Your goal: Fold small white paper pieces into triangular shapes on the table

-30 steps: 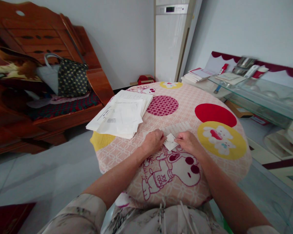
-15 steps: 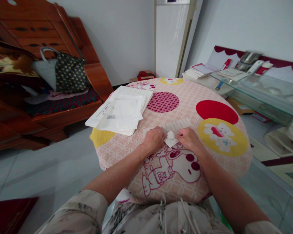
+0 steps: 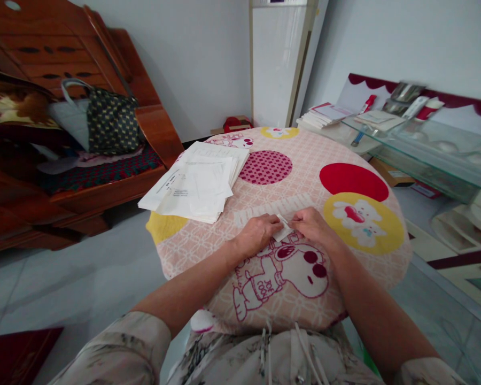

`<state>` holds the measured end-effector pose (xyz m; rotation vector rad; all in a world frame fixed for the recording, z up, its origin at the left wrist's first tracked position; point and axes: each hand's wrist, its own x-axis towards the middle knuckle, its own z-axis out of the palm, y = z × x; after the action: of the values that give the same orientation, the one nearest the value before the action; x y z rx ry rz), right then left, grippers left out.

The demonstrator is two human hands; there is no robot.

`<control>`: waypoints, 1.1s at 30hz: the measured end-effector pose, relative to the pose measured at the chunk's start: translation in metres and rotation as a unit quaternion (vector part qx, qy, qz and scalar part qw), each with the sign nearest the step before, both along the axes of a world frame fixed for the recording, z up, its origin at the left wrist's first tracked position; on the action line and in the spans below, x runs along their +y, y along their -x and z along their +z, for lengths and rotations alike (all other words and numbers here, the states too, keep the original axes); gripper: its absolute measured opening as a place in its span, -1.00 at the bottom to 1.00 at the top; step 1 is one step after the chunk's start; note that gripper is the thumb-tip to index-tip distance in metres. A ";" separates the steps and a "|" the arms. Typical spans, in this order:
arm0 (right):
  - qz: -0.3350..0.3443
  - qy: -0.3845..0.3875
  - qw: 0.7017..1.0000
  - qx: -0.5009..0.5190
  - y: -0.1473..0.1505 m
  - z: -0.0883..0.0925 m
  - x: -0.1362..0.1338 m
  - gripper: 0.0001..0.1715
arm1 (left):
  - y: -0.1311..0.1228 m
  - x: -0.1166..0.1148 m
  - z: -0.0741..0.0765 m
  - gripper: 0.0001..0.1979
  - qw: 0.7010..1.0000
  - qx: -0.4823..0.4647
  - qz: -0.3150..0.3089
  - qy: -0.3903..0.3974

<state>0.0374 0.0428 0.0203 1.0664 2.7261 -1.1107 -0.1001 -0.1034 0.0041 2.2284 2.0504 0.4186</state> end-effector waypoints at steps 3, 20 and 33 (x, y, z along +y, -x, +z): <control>-0.003 0.071 0.997 -0.004 -0.004 0.000 0.005 -0.71 | -0.004 -0.005 0.003 -0.72 0.999 0.043 -0.004 0.018; -0.050 0.120 0.991 0.032 -0.011 0.004 0.002 -0.80 | -0.017 -0.007 0.009 -0.56 0.989 0.128 0.026 0.063; -0.071 0.048 0.996 0.012 -0.004 0.002 -0.003 -0.83 | -0.011 -0.007 0.004 -0.59 0.995 0.087 0.020 0.033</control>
<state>0.0417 0.0395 0.0219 1.2575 2.6205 -1.2663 -0.0896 -0.1104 0.0084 2.2603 2.1598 0.1615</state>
